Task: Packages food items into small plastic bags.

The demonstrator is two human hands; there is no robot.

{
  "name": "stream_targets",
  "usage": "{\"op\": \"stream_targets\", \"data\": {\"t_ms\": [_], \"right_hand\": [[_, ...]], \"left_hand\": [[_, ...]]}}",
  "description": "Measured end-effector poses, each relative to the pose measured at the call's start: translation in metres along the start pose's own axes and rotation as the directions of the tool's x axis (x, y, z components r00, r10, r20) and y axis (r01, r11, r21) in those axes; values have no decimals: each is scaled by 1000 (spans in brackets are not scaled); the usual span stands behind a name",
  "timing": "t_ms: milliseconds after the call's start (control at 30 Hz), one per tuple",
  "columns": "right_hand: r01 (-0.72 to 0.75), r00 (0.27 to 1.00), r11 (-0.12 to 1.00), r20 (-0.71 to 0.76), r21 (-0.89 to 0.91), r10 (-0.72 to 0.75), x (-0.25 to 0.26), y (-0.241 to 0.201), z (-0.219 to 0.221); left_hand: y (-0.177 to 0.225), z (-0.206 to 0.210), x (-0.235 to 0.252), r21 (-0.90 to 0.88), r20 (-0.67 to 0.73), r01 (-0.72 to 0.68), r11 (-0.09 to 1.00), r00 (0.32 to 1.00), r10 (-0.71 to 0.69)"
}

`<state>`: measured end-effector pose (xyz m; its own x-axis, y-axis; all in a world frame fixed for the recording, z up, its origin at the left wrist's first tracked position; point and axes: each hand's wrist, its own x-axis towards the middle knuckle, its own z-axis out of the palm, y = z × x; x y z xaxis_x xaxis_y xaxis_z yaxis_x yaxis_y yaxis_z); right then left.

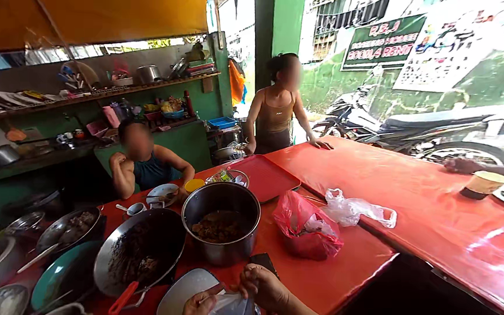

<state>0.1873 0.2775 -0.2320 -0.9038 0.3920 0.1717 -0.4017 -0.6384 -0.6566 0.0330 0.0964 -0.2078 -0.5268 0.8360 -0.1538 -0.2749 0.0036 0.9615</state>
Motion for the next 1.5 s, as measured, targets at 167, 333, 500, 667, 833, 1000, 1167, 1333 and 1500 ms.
{"op": "stream_targets", "data": {"t_ms": [167, 333, 500, 667, 833, 1000, 1167, 1333, 1500], "right_hand": [[35, 970, 999, -243, 10, -31, 11, -3, 36], [7, 893, 999, -449, -38, -24, 17, 3, 49], [-13, 892, 995, -451, -101, -34, 5, 13, 32], [-38, 935, 952, -347, -305, -74, -13, 16, 22], [-128, 942, 815, -325, -565, -78, -21, 10, 32], [-245, 900, 616, -413, -748, -143, -21, 12, 46], [-196, 935, 632, -337, -750, -110, -25, 10, 39], [-131, 963, 644, -251, -754, -98, -24, -1, 30], [-196, 941, 726, -334, -659, -49, -26, -8, 43]], "left_hand": [[17, 14, 14, 18, 219, -365, 931, 910, 353], [16, 35, 9, -214, 223, -222, 951, 937, 269], [0, 52, 9, -51, -104, -92, 994, 991, 86], [-8, 57, -5, 193, -181, -90, 977, 975, 126], [-5, 64, -22, 487, -150, -133, 863, 961, 233], [-9, 94, -45, 837, -89, -189, 514, 879, 468], [-23, 107, -53, 951, -22, -129, 281, 878, 478], [5, 94, -44, 958, 165, -239, 157, 910, 381], [50, 61, -17, 723, 333, -450, 524, 892, 307]]}}
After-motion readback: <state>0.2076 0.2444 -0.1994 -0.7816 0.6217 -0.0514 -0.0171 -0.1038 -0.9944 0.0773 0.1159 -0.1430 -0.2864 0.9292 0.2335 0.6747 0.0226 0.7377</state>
